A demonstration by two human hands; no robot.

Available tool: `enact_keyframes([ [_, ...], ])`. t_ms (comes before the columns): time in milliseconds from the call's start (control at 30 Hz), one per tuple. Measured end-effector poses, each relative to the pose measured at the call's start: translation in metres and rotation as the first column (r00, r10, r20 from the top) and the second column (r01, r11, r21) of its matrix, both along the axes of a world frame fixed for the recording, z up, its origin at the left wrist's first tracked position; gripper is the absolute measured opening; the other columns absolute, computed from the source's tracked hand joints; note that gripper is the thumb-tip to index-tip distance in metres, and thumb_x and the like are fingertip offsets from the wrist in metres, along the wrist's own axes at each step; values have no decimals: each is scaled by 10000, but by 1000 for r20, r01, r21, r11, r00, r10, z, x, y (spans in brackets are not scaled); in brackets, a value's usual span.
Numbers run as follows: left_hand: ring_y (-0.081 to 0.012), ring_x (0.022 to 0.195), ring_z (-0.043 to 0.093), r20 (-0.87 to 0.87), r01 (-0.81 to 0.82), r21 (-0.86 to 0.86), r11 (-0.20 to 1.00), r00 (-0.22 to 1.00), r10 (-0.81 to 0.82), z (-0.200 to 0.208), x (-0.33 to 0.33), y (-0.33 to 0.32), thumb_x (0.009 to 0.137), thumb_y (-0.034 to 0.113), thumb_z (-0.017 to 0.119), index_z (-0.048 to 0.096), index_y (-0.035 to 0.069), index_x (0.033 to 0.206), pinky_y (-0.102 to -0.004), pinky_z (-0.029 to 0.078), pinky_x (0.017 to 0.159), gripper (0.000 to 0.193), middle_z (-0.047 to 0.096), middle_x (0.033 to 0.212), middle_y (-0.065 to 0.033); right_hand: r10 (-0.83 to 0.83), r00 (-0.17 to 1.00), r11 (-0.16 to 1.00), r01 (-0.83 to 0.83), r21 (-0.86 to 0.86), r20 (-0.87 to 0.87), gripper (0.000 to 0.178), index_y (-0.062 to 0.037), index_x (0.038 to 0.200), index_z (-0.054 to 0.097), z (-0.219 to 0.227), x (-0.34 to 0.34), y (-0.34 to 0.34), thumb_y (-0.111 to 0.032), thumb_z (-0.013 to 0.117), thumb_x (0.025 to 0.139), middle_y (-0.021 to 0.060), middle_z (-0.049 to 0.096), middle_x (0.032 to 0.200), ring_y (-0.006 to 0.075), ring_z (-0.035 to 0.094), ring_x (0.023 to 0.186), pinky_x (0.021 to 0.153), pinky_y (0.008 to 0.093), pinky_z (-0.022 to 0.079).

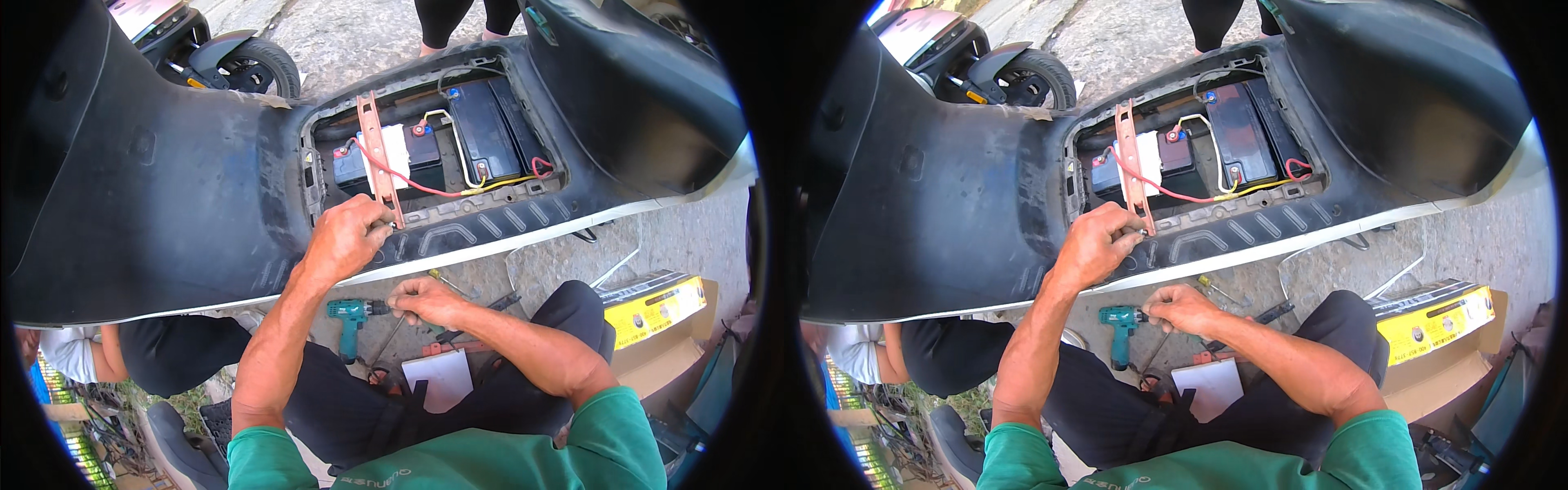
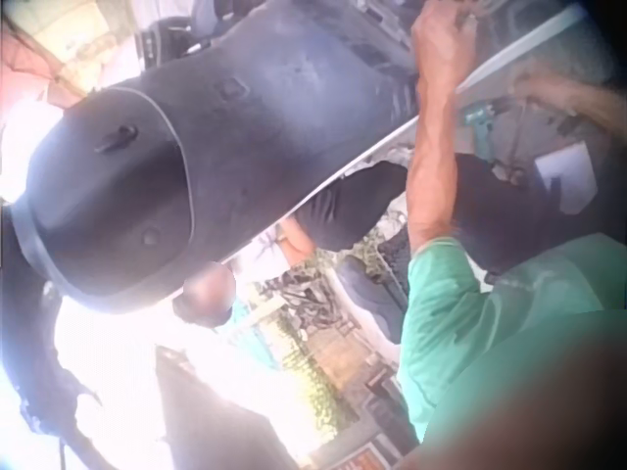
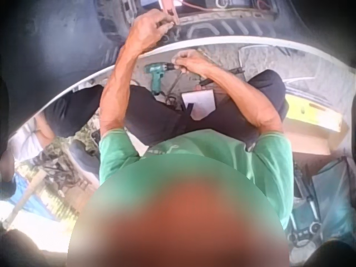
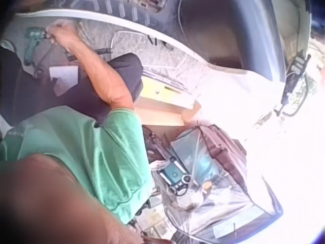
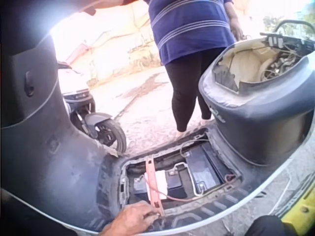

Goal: The person works on a scooter's battery compartment, connecting wires to the battery terminals and securing a metal bracket with a cordless drill and a screwdriver. The person adjusts wires and tightens screws to fix the bracket in place.

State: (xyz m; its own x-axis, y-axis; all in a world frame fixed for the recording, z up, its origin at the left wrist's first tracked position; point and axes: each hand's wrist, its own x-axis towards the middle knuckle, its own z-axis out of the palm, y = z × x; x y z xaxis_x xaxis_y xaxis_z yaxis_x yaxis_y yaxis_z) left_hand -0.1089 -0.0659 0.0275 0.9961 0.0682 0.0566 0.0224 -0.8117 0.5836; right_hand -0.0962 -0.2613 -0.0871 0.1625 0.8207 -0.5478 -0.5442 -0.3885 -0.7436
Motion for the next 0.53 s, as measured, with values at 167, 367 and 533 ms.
enact_keyframes([
  [167, -280, 808, 693, -25, 76, 26, 997, 997, -75, 3, 7, 4, 810, 13, 766, 770, 70, 998, -384, 547, 712, 197, 693, 898, -110, 11, 999, 1000, -10, -2, 45, 190, -49, 1020, 703, 4, 2, -1, -237, 697, 993, 5, 694, 858, 74, 581, 646, 583, 247, 458],
  [367, -273, 827, 710, -180, 116, -9, 993, 977, -116, 14, 17, 8, 800, 9, 792, 762, 41, 1006, -393, 558, 745, 211, 705, 891, -128, 24, 998, 1000, -25, 3, 62, 221, -54, 1057, 712, 1, -1, -2, -264, 695, 994, 7, 703, 875, 74, 581, 652, 593, 245, 466],
  [533, -258, 859, 732, -236, 105, -24, 994, 966, -108, 18, 21, 6, 807, 16, 799, 755, 21, 1019, -395, 569, 784, 216, 720, 924, -140, 59, 994, 998, -57, -34, 90, 220, -63, 1073, 711, 9, 4, -1, -267, 698, 991, 8, 707, 879, 73, 595, 678, 604, 246, 480],
])
